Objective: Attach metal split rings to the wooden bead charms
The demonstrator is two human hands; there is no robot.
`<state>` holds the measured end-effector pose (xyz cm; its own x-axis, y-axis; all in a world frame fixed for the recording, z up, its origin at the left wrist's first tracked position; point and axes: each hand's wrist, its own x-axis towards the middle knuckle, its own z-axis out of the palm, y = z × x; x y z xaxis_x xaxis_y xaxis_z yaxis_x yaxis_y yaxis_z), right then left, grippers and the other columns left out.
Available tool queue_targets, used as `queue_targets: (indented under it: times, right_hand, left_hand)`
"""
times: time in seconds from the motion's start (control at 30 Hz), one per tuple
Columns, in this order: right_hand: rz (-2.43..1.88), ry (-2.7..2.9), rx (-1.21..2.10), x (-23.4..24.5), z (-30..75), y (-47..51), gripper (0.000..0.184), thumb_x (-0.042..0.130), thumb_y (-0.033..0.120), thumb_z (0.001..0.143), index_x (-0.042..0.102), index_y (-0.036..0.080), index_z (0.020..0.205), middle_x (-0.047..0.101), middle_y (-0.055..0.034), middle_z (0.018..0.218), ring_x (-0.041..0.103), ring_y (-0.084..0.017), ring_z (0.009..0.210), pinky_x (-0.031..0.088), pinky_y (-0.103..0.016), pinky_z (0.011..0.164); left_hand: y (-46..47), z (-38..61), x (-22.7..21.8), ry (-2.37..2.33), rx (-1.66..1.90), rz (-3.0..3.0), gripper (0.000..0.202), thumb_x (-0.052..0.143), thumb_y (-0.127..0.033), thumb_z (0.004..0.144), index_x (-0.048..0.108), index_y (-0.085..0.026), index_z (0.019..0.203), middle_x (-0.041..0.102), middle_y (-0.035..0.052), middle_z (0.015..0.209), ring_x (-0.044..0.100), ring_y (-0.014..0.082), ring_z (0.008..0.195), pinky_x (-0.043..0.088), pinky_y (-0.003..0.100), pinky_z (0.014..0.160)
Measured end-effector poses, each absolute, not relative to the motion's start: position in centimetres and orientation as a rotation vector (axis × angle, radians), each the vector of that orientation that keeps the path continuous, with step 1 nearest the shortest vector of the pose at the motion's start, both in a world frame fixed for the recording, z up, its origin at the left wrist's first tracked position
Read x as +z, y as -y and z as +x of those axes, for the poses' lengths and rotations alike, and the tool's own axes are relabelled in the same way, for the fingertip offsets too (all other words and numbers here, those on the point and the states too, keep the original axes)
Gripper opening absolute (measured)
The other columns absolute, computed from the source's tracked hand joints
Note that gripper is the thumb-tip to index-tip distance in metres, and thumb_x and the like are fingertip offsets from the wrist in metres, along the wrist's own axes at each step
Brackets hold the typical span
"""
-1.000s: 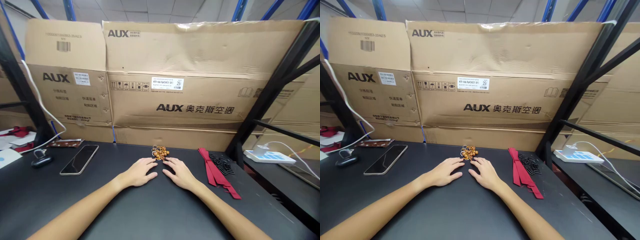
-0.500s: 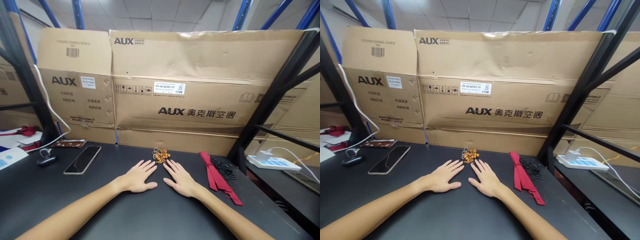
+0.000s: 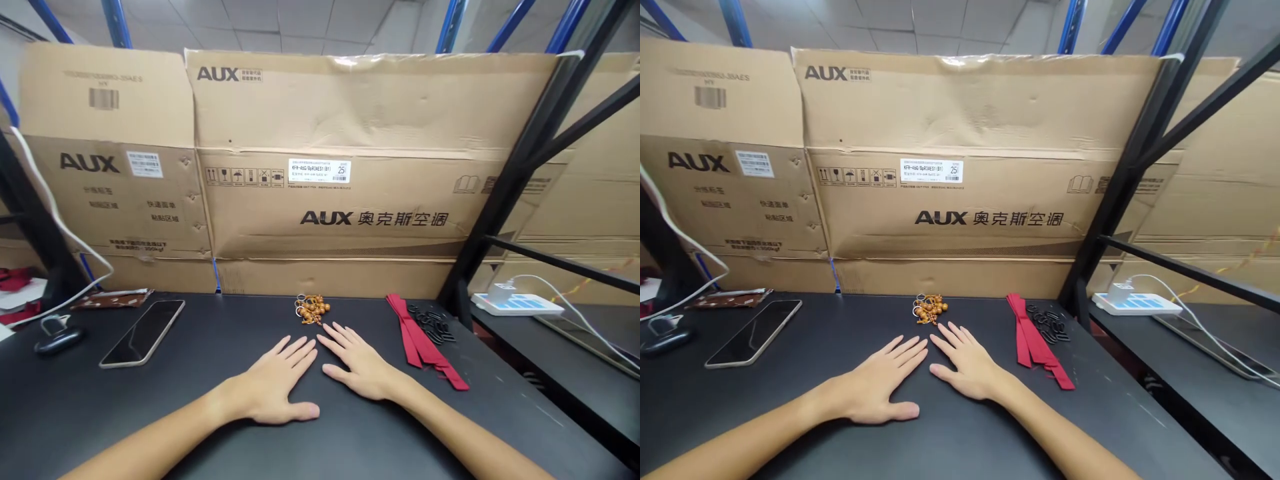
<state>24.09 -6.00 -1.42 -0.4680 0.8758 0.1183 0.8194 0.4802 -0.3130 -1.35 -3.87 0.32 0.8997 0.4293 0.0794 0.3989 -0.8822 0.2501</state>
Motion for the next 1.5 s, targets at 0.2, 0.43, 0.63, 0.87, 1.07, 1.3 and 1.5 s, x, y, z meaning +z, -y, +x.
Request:
queue_targets:
  times: [0.2, 0.43, 0.63, 0.87, 1.07, 1.3, 1.5]
  right_hand:
    - [-1.426, 2.446, 0.304, -1.2, 24.9, 5.4, 0.054, 0.039, 0.056, 0.093, 0.035, 0.034, 0.142, 0.025, -0.0011, 0.153, 0.017, -0.027, 0.142, 0.015, -0.053, 0.115]
    - [-1.463, 2.432, 0.277, -1.2, 24.8, 5.5, 0.056, 0.036, 0.059, 0.093, 0.036, 0.032, 0.142, 0.025, -0.0025, 0.153, 0.017, -0.026, 0.142, 0.016, -0.051, 0.115]
    - [-1.468, 2.441, 0.283, -1.2, 24.9, 5.5, 0.059, 0.036, 0.059, 0.092, 0.035, 0.03, 0.143, 0.023, -0.003, 0.154, 0.017, -0.026, 0.142, 0.015, -0.05, 0.116]
    - [-1.493, 2.443, 0.288, -1.1, 24.8, 5.6, 0.06, 0.034, 0.061, 0.092, 0.035, 0.03, 0.143, 0.022, -0.0026, 0.154, 0.016, -0.026, 0.142, 0.014, -0.049, 0.116]
    - [-1.476, 2.44, 0.281, -1.4, 24.8, 5.5, 0.058, 0.037, 0.058, 0.093, 0.034, 0.03, 0.143, 0.024, -0.0026, 0.154, 0.017, -0.026, 0.142, 0.015, -0.05, 0.116]
    - [-1.461, 2.444, 0.264, -1.7, 25.0, 5.3, 0.057, 0.038, 0.057, 0.092, 0.035, 0.031, 0.143, 0.024, -0.0029, 0.153, 0.018, -0.026, 0.142, 0.016, -0.051, 0.115]
    - [-1.482, 2.456, 0.26, -1.4, 24.8, 5.5, 0.058, 0.035, 0.059, 0.093, 0.035, 0.029, 0.143, 0.024, -0.0039, 0.153, 0.018, -0.027, 0.142, 0.016, -0.051, 0.115]
  left_hand:
    - [2.5, -1.7, 0.6, -0.655, 0.2, 2.832, 0.076, 0.043, -0.065, 0.086, 0.019, -0.029, 0.148, 0.021, 0.0041, 0.153, 0.021, 0.0259, 0.141, 0.012, 0.045, 0.117]
    - [0.1, -2.2, -0.6, -0.783, 0.276, 2.849, 0.069, 0.041, -0.061, 0.09, 0.02, -0.03, 0.148, 0.02, 0.0019, 0.154, 0.021, 0.0235, 0.142, 0.01, 0.042, 0.117]
    - [0.2, -2.1, -0.6, -0.793, 0.19, 2.897, 0.069, 0.034, -0.062, 0.092, 0.014, -0.03, 0.149, 0.016, 0.0013, 0.155, 0.016, 0.0231, 0.143, 0.008, 0.042, 0.117]
    - [0.4, -2.0, -0.6, -0.791, 0.145, 2.908, 0.069, 0.03, -0.063, 0.092, 0.011, -0.029, 0.149, 0.012, 0.0014, 0.155, 0.013, 0.0232, 0.143, 0.007, 0.042, 0.117]
    - [0.7, -1.9, -0.3, -0.808, 0.127, 2.897, 0.07, 0.03, -0.064, 0.092, 0.015, -0.027, 0.149, 0.014, 0.0032, 0.155, 0.014, 0.024, 0.143, 0.008, 0.043, 0.117]
    - [0.3, -2.1, -0.7, -0.78, 0.222, 2.889, 0.07, 0.035, -0.064, 0.09, 0.019, -0.029, 0.148, 0.017, 0.0028, 0.154, 0.018, 0.0241, 0.142, 0.01, 0.042, 0.117]
    - [0.5, -2.2, -0.5, -0.777, 0.221, 2.892, 0.069, 0.034, -0.064, 0.091, 0.02, -0.029, 0.148, 0.017, 0.0023, 0.155, 0.017, 0.0237, 0.142, 0.008, 0.042, 0.117]
